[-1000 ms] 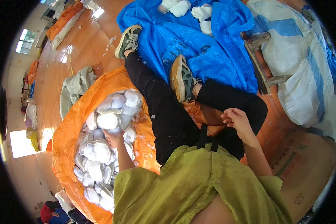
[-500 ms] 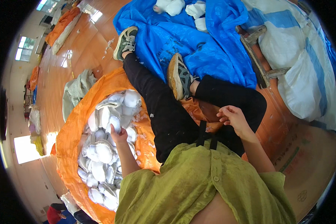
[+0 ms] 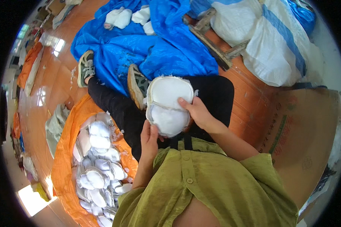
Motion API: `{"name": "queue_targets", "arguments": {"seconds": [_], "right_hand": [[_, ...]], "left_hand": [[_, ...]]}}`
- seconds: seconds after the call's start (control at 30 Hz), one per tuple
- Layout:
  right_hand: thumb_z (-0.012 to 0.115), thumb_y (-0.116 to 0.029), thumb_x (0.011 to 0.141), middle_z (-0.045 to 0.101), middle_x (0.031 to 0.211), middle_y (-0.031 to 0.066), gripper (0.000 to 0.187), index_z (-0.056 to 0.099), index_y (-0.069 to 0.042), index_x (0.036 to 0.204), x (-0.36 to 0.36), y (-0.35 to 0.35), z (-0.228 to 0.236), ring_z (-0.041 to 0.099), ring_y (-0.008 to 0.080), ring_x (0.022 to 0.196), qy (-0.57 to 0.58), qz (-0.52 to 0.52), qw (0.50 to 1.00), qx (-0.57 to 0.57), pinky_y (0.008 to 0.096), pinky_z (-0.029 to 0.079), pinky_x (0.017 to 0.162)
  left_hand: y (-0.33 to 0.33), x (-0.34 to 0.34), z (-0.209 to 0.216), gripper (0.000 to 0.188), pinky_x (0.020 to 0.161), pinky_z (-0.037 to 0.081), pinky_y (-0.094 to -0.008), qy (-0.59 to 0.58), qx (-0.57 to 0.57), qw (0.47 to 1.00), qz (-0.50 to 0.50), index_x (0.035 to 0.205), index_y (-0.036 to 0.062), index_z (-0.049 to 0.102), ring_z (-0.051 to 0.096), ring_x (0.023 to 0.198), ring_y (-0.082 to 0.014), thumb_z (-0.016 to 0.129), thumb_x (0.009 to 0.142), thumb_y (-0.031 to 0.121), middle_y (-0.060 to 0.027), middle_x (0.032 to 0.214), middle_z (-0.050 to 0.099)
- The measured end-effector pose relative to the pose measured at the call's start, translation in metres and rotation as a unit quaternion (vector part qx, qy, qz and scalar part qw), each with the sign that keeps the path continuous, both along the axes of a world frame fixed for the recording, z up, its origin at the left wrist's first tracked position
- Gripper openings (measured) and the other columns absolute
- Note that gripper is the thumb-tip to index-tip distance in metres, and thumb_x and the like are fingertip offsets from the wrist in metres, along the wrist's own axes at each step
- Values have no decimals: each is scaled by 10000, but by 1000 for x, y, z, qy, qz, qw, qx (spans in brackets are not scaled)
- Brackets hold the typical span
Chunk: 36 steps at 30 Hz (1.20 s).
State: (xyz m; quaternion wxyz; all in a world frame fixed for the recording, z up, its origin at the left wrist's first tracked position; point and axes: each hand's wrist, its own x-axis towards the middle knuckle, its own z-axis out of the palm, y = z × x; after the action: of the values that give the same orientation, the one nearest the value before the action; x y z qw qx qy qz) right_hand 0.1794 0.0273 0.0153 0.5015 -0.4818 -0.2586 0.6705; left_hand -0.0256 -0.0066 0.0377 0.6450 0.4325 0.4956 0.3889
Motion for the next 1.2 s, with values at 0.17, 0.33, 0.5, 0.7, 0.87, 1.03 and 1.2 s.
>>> {"name": "queue_targets", "arguments": {"seconds": [0.17, 0.33, 0.5, 0.7, 0.87, 1.03, 1.2], "right_hand": [[616, -264, 930, 628, 1164, 79, 446, 519, 16, 1263, 41, -14, 12, 596, 156, 1042, 92, 10, 996, 7, 328, 463, 924], [617, -261, 934, 608, 1195, 80, 442, 530, 14, 1269, 50, -25, 4, 558, 164, 1080, 50, 31, 997, 40, 323, 414, 975], [581, -296, 954, 597, 1206, 71, 471, 498, 7, 1305, 44, -26, 12, 542, 146, 1097, 23, 36, 998, 43, 320, 409, 976], [469, -400, 993, 600, 1172, 26, 503, 474, -43, 1347, 45, -30, 17, 538, 104, 1062, 115, 83, 988, 57, 285, 427, 931], [481, -122, 994, 620, 1091, 21, 278, 550, 15, 1226, 40, -25, 44, 548, 77, 990, 10, 109, 990, 91, 251, 444, 881], [517, -170, 983, 627, 1012, 38, 270, 560, -6, 1192, 35, -23, 47, 605, 102, 849, -4, 116, 986, 119, 259, 535, 716], [565, -106, 954, 606, 837, 2, 119, 605, -1, 994, 37, -23, 50, 567, 60, 724, -102, 131, 982, 86, 213, 486, 636]], "left_hand": [[30, 2, 2, 261, 583, 398, -191, 83, 46, 995, 5, 972, 19, 627, 539, 682, -54, 470, 1010, 223, 5, 780, 616], [39, 19, 17, 230, 655, 424, -197, 22, 53, 998, 5, 1042, -10, 627, 532, 744, -52, 534, 980, 191, 9, 820, 617], [48, 28, 3, 218, 724, 424, -206, 91, 95, 990, -54, 1053, -40, 605, 523, 795, -66, 527, 976, 149, -5, 855, 610], [57, 20, -25, 283, 845, 545, -363, -200, -203, 957, 48, 1185, -22, 569, 647, 995, -247, 498, 926, 68, -135, 1101, 659], [48, 5, -56, 420, 919, 518, -422, -372, -235, 898, -6, 1317, 7, 472, 596, 1093, -282, 447, 964, 232, -149, 1272, 562], [39, -10, -101, 471, 952, 496, -430, -487, -221, 840, -89, 1358, 28, 433, 564, 1136, -285, 427, 973, 299, -142, 1315, 524], [37, -11, -109, 436, 929, 511, -408, -427, -238, 869, -76, 1331, 18, 455, 592, 1086, -268, 413, 977, 270, -134, 1268, 556]]}}
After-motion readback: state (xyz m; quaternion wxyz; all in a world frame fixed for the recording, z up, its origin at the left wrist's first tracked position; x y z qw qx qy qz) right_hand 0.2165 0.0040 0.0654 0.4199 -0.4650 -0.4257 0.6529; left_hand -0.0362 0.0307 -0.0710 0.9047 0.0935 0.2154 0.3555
